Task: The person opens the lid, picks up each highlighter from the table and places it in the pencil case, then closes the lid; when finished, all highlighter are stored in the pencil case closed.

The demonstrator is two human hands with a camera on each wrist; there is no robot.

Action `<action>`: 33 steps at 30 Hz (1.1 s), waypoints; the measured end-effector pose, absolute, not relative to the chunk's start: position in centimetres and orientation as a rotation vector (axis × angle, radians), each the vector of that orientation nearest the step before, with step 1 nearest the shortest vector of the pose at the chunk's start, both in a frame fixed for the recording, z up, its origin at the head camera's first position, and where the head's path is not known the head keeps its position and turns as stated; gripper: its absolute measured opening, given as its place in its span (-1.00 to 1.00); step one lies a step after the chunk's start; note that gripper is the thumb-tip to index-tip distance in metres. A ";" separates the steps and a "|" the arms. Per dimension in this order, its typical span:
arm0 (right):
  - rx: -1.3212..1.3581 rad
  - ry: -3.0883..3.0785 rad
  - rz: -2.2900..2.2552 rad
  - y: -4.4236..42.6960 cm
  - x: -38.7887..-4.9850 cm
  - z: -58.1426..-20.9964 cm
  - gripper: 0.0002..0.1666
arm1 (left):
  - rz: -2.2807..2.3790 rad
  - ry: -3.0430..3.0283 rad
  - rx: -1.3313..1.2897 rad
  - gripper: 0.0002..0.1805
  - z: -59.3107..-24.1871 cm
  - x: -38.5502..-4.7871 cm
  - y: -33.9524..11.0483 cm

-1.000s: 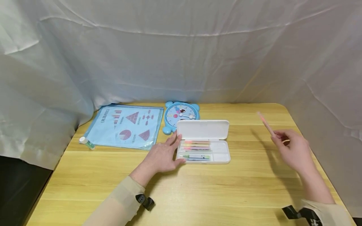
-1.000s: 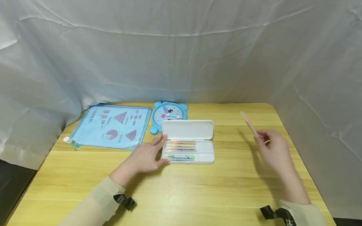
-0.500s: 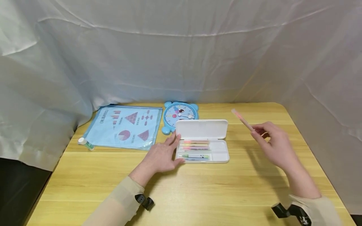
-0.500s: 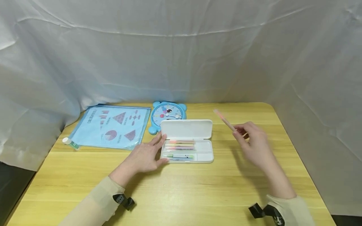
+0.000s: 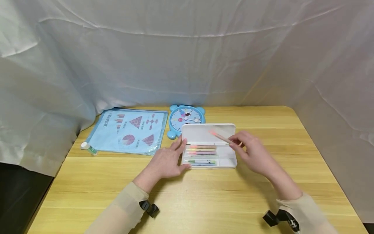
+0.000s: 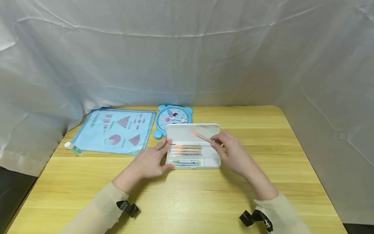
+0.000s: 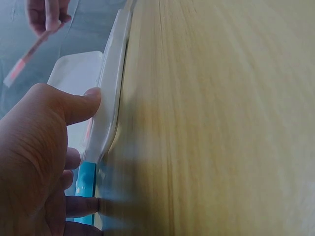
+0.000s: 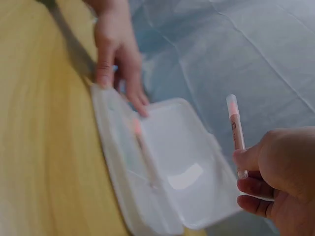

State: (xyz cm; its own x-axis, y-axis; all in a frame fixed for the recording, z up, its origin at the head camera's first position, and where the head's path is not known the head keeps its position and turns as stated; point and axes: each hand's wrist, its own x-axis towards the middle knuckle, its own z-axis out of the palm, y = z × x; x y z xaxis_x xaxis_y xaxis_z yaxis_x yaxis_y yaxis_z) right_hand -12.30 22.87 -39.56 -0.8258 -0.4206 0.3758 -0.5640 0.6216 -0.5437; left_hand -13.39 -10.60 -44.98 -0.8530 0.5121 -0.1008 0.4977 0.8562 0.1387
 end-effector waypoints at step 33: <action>1.088 -2.766 0.802 18.1 -12.8 -45.1 -0.92 | 0.147 2.894 0.786 0.12 -45.1 -13.3 -10.6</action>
State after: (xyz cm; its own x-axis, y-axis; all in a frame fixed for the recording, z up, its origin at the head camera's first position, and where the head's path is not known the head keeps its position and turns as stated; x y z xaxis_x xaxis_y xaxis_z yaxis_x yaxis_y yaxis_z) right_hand -12.82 18.05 -45.11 -0.7486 -0.6179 0.2403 -0.6506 0.6150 -0.4454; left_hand -13.33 -10.59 -45.12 -0.8539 0.5091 -0.1080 0.4955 0.8588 0.1299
